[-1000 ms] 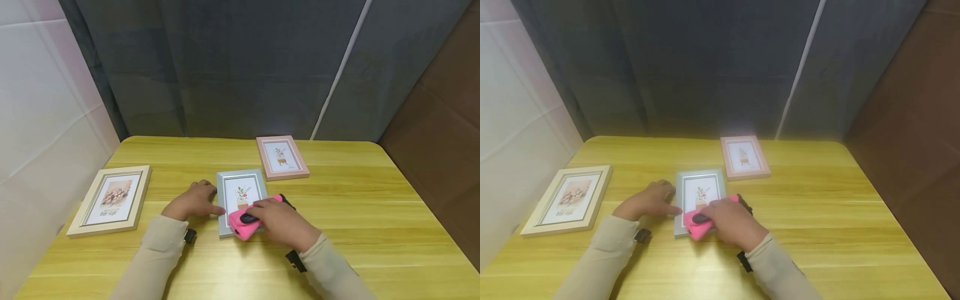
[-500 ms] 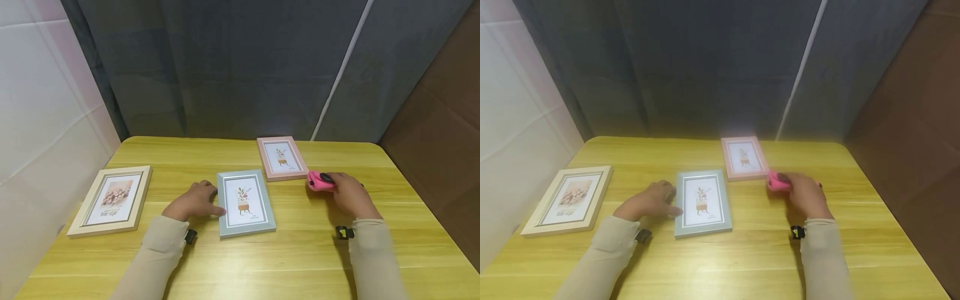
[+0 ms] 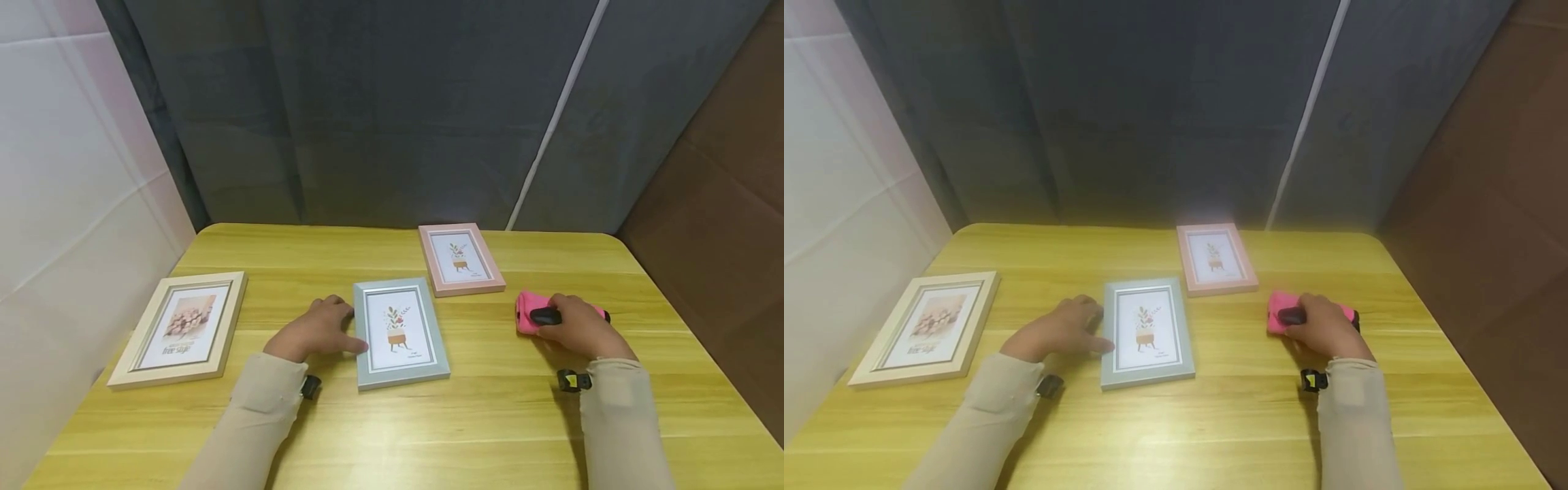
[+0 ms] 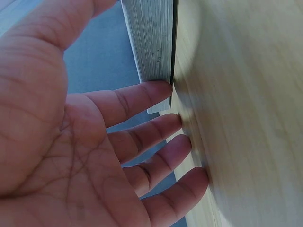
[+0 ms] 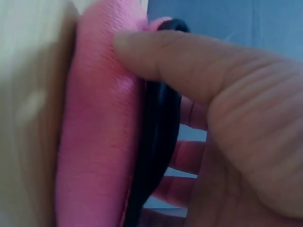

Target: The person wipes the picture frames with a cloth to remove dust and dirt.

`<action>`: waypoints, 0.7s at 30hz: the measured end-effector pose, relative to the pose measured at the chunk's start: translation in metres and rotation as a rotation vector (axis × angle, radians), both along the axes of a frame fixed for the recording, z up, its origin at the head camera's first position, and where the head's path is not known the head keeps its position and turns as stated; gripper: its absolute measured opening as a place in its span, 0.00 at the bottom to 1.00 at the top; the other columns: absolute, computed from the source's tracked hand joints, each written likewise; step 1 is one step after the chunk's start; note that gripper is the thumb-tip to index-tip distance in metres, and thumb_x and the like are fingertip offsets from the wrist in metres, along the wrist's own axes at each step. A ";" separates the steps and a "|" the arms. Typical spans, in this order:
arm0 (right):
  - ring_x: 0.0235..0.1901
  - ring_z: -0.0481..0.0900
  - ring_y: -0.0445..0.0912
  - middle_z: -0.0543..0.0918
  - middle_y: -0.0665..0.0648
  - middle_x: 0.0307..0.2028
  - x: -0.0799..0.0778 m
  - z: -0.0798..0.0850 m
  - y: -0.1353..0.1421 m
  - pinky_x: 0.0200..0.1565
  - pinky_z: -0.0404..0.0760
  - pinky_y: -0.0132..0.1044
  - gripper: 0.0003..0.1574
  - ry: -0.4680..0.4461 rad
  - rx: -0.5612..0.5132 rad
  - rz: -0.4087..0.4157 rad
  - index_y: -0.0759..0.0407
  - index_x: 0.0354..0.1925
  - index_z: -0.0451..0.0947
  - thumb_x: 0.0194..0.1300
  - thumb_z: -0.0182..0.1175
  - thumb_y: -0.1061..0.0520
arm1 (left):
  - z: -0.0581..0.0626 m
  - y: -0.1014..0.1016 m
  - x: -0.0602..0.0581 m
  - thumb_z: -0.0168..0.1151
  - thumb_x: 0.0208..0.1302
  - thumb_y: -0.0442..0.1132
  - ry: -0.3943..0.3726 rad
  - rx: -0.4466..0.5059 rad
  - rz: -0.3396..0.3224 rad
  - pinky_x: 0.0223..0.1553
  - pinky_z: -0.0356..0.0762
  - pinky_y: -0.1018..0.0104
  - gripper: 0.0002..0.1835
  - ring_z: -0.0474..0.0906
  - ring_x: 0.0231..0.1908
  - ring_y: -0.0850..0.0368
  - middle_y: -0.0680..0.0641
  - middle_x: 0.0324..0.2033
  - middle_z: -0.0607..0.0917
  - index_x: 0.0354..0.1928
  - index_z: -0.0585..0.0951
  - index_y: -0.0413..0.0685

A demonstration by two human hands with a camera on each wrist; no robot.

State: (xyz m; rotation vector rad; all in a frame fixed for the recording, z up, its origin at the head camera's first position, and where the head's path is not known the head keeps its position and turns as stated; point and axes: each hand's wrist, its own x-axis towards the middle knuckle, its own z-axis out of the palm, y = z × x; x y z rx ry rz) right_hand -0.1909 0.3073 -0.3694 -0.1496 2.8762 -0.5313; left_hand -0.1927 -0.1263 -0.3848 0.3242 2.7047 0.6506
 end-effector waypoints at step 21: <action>0.29 0.71 0.48 0.72 0.53 0.25 -0.001 -0.003 -0.006 0.34 0.68 0.42 0.06 0.017 -0.037 0.144 0.60 0.32 0.72 0.65 0.60 0.64 | -0.002 -0.003 -0.001 0.76 0.52 0.55 0.028 0.003 -0.026 0.60 0.68 0.41 0.43 0.64 0.61 0.38 0.35 0.65 0.69 0.64 0.74 0.36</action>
